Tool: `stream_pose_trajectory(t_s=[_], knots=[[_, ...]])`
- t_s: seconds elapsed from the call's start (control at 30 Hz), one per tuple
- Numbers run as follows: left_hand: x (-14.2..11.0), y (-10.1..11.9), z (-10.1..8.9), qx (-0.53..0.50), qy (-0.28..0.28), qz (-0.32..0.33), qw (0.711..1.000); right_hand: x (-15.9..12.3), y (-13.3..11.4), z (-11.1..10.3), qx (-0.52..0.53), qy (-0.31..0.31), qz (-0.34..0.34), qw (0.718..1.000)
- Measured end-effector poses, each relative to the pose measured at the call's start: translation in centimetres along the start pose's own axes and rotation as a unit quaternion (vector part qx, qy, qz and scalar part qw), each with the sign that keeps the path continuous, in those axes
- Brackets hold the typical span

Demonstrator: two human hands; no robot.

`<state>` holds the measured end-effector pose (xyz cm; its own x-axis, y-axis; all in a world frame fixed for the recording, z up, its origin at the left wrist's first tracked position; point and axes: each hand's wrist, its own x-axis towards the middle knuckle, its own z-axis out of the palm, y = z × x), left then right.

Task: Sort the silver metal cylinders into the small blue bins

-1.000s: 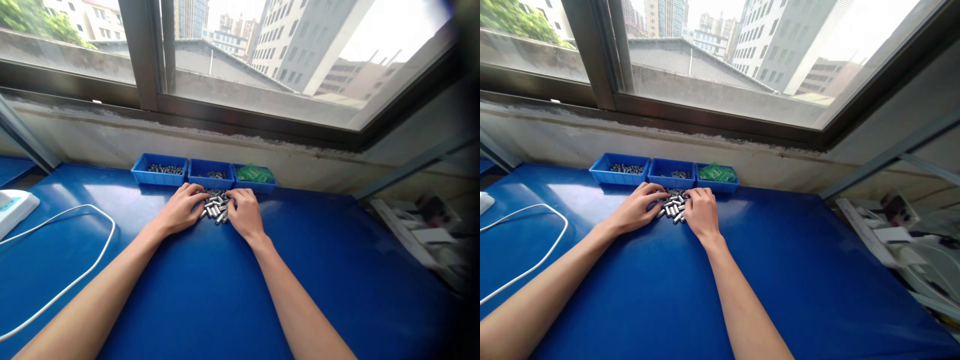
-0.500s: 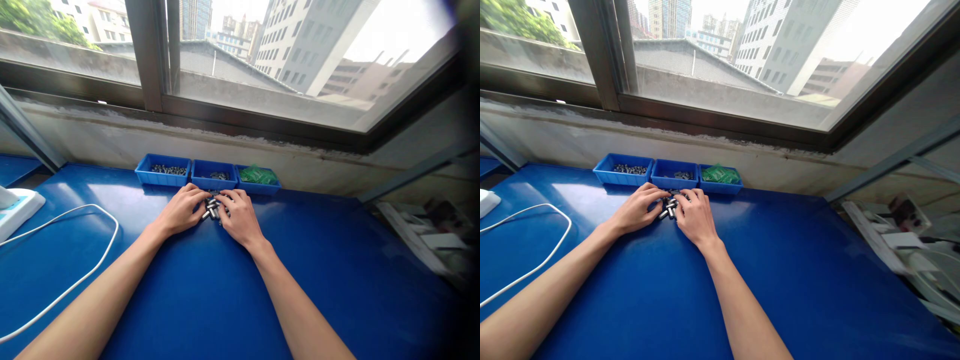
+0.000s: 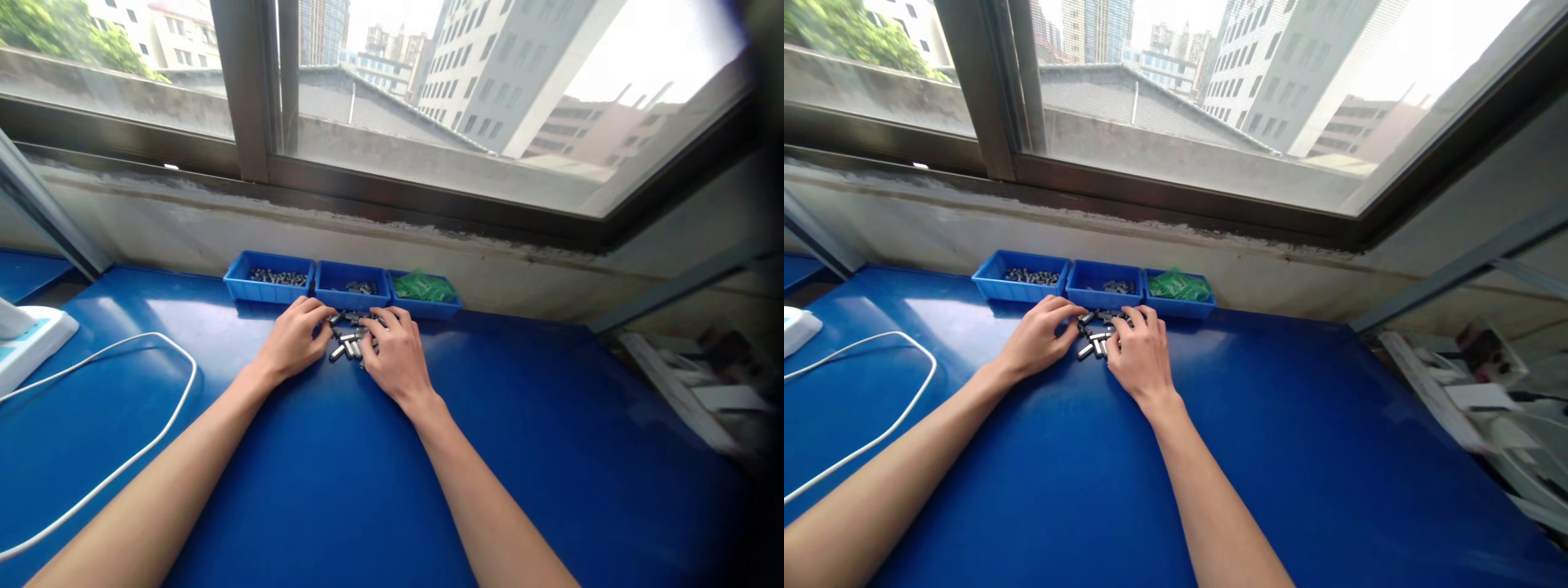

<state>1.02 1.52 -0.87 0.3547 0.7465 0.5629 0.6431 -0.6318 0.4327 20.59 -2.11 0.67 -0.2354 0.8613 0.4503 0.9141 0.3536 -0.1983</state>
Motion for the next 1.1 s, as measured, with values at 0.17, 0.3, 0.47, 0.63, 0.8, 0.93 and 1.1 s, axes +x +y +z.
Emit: stream_pose_trajectory(t_s=[0.17,0.3,0.47,0.63,0.8,0.93,1.1], knots=[[-0.1,-0.1,0.1,0.012,0.015,-0.052,0.998,-0.2,-0.9,0.6,0.006,-0.017,-0.007,1.000],[-0.1,-0.2,0.0,-0.023,-0.023,-0.040,0.999,-0.1,-1.0,0.7,0.049,-0.027,-0.036,0.998],[-0.2,-0.4,-0.5,-0.080,-0.052,-0.009,0.995,0.0,-0.9,0.9,0.067,-0.008,-0.027,0.997],[-0.4,-0.8,-1.4,-0.112,-0.085,0.006,0.990,-0.1,-1.3,1.0,0.064,-0.020,-0.043,0.997],[-0.3,-1.0,-1.4,-0.102,-0.090,0.019,0.990,-0.1,-1.6,1.1,0.077,-0.026,-0.057,0.995],[-0.4,-1.4,-1.2,-0.089,-0.087,0.017,0.992,-0.1,-1.7,1.5,0.090,-0.034,-0.076,0.992],[-0.6,-1.3,-1.2,-0.132,-0.056,-0.024,0.989,0.0,-1.6,1.6,0.118,-0.026,-0.073,0.990]])
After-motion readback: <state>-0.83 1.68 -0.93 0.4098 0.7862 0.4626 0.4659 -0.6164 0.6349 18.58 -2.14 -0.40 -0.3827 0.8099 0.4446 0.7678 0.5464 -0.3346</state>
